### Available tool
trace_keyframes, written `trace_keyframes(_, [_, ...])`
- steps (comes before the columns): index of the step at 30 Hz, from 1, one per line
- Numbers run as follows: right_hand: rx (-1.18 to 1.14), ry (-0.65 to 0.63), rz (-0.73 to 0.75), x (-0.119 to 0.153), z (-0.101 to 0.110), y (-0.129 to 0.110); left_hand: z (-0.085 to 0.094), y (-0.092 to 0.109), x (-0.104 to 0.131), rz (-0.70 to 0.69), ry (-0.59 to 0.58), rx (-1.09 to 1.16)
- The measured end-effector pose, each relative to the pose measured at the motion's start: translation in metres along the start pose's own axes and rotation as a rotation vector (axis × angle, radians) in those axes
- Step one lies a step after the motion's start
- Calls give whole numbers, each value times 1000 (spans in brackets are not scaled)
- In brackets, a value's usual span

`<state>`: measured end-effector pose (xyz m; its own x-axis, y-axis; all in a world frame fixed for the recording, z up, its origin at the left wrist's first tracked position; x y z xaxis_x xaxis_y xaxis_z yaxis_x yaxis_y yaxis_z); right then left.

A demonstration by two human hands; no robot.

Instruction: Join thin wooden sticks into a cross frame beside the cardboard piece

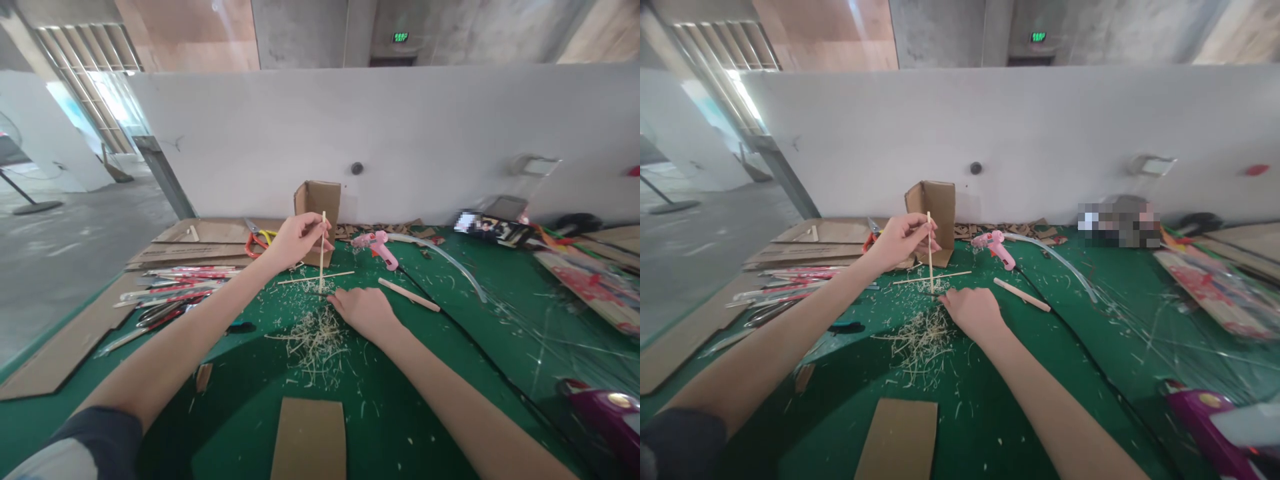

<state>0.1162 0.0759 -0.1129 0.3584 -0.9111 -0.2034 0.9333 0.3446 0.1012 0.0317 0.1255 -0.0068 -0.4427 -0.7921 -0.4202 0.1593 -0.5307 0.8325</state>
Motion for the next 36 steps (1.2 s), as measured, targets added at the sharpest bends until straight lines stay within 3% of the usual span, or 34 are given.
trace_keyframes(2, [-1, 7, 2, 0, 2, 0, 1, -2, 0, 15, 10, -3])
trace_keyframes(8, [7, 202, -117, -3, 32, 15, -2, 3, 1, 21, 23, 3])
trace_keyframes(16, [18, 57, -47, 3, 7, 1, 4, -3, 0, 37, 18, 7])
trace_keyframes(23, [5, 167, -154, -2, 27, 12, 0, 1, 0, 27, -5, 5])
trace_keyframes(29, [20, 16, -75, 4, 6, 2, 4, 2, 0, 31, 12, -16])
trace_keyframes(36, [-12, 138, -156, -2, 21, 13, -1, 4, 0, 15, -2, -35])
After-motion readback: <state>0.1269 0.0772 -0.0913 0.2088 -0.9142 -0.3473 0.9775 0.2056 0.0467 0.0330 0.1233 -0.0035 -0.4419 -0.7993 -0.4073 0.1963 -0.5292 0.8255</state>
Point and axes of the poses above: each hand's wrist, its own x-axis away from the middle knuckle, its own z-axis out of the back of the hand, y = z × x, the point moved 10 cm from there along -x, towards the middle knuckle, and after that the axes turned 3 degrees about -x, right-handed, at the moved point
